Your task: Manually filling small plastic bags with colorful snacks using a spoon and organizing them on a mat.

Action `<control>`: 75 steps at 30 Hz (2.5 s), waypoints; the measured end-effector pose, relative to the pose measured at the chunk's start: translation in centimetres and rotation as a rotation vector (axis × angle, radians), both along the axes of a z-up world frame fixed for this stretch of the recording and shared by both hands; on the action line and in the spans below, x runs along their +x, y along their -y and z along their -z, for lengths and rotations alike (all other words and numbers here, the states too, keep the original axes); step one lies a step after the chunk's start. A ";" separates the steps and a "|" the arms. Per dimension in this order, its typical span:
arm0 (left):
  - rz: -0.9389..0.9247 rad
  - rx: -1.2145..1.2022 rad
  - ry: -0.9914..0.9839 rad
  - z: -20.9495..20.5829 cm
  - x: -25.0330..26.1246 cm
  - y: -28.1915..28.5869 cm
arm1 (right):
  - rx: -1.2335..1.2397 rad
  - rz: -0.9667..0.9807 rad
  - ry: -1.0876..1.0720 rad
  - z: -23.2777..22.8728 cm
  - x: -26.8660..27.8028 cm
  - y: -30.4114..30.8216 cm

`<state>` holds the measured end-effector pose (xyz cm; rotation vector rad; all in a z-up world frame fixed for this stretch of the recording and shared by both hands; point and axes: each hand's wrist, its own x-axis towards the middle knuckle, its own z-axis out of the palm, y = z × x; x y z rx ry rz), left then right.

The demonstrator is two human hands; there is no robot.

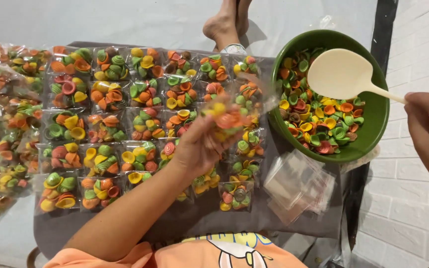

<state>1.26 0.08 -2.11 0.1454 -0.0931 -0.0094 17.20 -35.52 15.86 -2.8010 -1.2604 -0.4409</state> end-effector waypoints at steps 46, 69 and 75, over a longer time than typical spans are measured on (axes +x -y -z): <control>-0.061 0.017 -0.363 0.0 -0.3 0.4 | 0.007 0.251 -0.337 2.9 0.6 -4.7; -0.031 0.164 -0.370 0.2 -0.3 1.9 | -0.097 0.052 -0.136 -5.1 -3.4 -8.2; -0.035 0.179 -0.292 0.7 -0.2 1.8 | -0.360 -0.081 0.258 -5.5 -7.3 -10.8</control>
